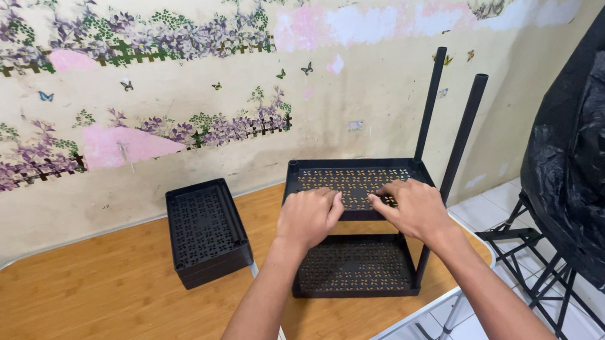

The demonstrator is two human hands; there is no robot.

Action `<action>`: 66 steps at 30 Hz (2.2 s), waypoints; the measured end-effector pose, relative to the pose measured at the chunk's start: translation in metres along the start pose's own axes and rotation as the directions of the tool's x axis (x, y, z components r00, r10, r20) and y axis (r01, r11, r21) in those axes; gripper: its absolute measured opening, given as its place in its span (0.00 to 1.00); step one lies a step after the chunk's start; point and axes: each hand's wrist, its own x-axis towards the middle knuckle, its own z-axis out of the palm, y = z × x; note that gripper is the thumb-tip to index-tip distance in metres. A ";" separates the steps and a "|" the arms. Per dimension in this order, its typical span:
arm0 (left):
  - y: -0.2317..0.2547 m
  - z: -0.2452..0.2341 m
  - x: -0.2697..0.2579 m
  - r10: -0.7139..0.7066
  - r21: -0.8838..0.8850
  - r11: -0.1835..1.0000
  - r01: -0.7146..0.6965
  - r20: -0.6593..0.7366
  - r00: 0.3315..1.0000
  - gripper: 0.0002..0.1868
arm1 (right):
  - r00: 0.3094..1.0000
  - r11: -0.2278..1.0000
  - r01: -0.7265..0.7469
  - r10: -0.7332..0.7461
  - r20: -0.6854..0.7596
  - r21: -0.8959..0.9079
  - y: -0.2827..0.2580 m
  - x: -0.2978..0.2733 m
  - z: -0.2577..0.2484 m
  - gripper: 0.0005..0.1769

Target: The person assembles a two-tier black plastic storage shelf by inserting vertical support poles into the perforated trays. They repeatedly adjust the poles and trays to ensure a snug fit, then place an additional tray on the table.

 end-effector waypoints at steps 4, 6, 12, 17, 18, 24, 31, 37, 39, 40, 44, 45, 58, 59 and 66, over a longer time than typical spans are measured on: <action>0.004 -0.005 0.006 -0.256 0.025 0.967 0.254 0.075 0.964 0.20 | 0.995 0.994 0.082 -0.078 -0.057 0.073 -0.012 -0.008 -0.011 0.21; 0.006 -0.005 0.013 -0.377 0.030 0.926 0.376 0.083 0.922 0.19 | 0.991 0.979 0.104 -0.086 -0.105 0.174 -0.012 -0.010 -0.019 0.16; 0.005 -0.008 0.017 -0.439 -0.039 0.896 0.442 0.069 0.896 0.17 | 0.800 0.936 0.263 -0.077 -0.595 0.233 0.016 -0.034 -0.031 0.08; 0.003 -0.011 0.015 -0.431 -0.010 0.900 0.435 0.120 0.894 0.18 | 0.745 0.848 0.157 0.235 -0.624 0.507 0.062 -0.033 -0.029 0.15; 0.004 -0.012 0.017 -0.421 -0.011 0.905 0.425 0.117 0.900 0.18 | 0.738 0.801 0.130 0.315 -0.596 0.585 0.068 -0.030 -0.027 0.16; 0.000 -0.019 0.015 -0.386 0.006 0.921 0.389 0.129 0.913 0.18 | 0.977 0.659 0.109 0.065 -0.201 0.744 0.077 -0.021 -0.008 0.18; -0.014 -0.027 0.011 -0.318 -0.016 0.945 0.326 0.182 0.931 0.18 | 0.993 0.806 0.069 0.001 -0.117 0.589 0.075 -0.033 -0.008 0.16; -0.023 -0.023 0.012 -0.254 -0.043 0.963 0.266 0.188 0.949 0.17 | 0.920 0.810 0.371 -0.253 -0.300 0.455 0.049 -0.039 -0.016 0.10; -0.024 -0.015 0.015 -0.218 -0.047 0.972 0.230 0.177 0.960 0.18 | 0.935 0.787 0.337 -0.213 -0.284 0.517 0.040 -0.038 -0.012 0.09; -0.024 -0.010 0.016 -0.253 -0.017 0.965 0.262 0.204 0.946 0.18 | 0.937 0.796 0.329 -0.207 -0.283 0.508 0.037 -0.037 -0.011 0.09; -0.026 0.005 0.018 -0.331 -0.037 0.936 0.351 0.247 0.911 0.19 | 0.926 0.801 0.336 -0.186 -0.328 0.495 0.028 -0.036 -0.002 0.10; -0.026 0.007 0.018 -0.336 -0.077 0.928 0.363 0.243 0.910 0.19 | 0.918 0.796 0.348 -0.183 -0.351 0.496 0.026 -0.035 0.001 0.10; 0.031 0.012 0.028 -0.299 -0.771 0.458 0.442 0.335 0.894 0.34 | 0.913 0.936 0.062 0.087 -0.399 0.346 -0.029 -0.010 0.043 0.16; 0.038 0.009 0.029 -0.317 -0.827 0.382 0.412 0.301 0.899 0.34 | 0.922 0.939 0.011 0.124 -0.368 0.343 -0.035 -0.007 0.043 0.16; 0.056 -0.019 0.035 -0.324 -0.906 0.330 0.264 0.154 0.933 0.23 | 0.958 0.923 0.040 0.074 -0.278 0.382 -0.063 -0.008 0.026 0.13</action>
